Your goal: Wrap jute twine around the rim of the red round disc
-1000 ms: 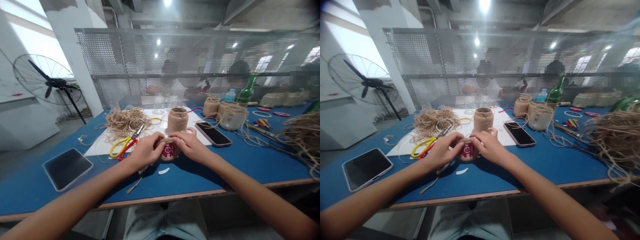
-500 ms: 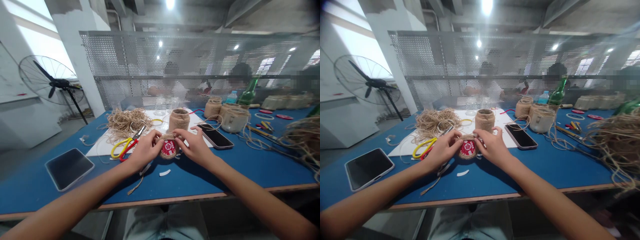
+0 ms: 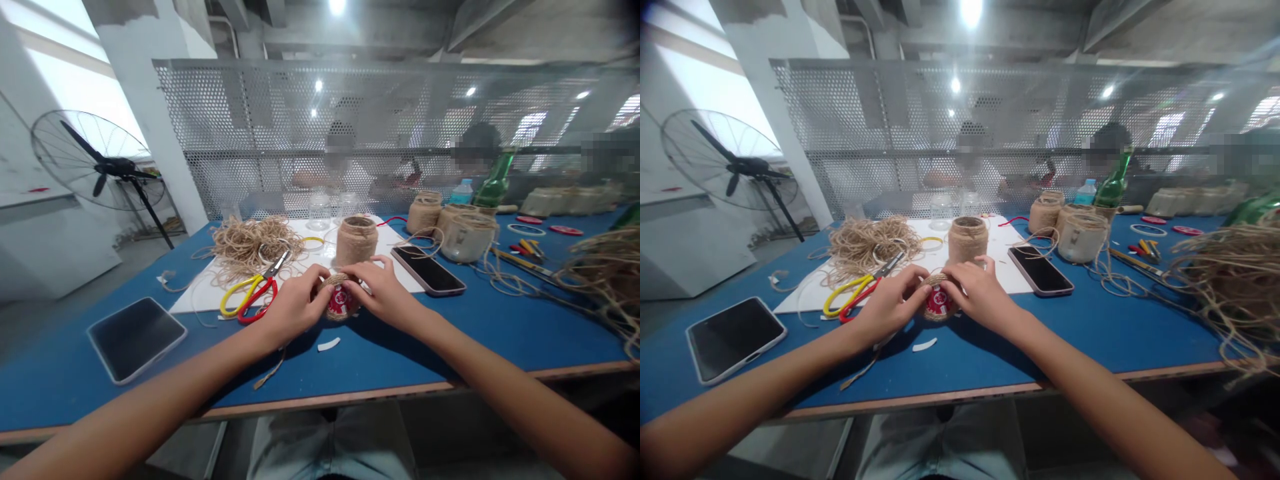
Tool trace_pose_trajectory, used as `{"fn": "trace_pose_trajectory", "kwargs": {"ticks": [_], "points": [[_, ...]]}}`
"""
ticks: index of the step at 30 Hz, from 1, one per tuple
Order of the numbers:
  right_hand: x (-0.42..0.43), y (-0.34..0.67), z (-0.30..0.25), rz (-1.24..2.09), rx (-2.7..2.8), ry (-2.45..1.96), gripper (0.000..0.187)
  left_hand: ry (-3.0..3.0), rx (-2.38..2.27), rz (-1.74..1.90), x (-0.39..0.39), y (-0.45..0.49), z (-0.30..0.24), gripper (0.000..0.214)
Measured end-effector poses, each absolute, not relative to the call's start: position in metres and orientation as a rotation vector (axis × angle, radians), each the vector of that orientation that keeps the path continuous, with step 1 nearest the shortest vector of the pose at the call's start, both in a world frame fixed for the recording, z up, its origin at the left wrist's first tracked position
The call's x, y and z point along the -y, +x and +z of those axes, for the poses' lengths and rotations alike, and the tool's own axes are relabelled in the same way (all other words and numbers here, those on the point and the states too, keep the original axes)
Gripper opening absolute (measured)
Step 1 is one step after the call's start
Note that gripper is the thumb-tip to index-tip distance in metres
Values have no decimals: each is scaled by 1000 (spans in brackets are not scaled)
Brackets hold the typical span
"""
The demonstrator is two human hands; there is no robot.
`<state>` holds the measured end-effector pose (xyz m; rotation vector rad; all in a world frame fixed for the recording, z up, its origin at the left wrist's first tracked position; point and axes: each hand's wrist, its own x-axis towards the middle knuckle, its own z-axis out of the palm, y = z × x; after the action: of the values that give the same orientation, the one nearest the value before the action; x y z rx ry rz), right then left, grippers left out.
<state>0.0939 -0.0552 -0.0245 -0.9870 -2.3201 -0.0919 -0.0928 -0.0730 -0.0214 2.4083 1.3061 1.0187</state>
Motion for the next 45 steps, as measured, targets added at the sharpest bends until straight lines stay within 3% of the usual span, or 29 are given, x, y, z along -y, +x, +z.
{"fn": "trace_pose_trajectory", "kwargs": {"ticks": [11, 21, 28, 34, 45], "points": [[60, 92, -23, 9, 2348, -965, 20, 2506, -1382, 831, 72, -93, -24, 27], [57, 95, -25, -13, 2350, -1013, 27, 2573, -1422, 840, 66, -96, -25, 20], [54, 96, -27, -94, 2362, -1050, 21, 2686, -1635, 757, 66, -99, -20, 20], [56, 93, -26, -114, 2365, -1014, 22, 2827, -1472, 803, 69, -98, -19, 25], [60, 92, -22, -67, 2311, -1006, 27, 2300, -1338, 1019, 69, -95, -15, 13]]}}
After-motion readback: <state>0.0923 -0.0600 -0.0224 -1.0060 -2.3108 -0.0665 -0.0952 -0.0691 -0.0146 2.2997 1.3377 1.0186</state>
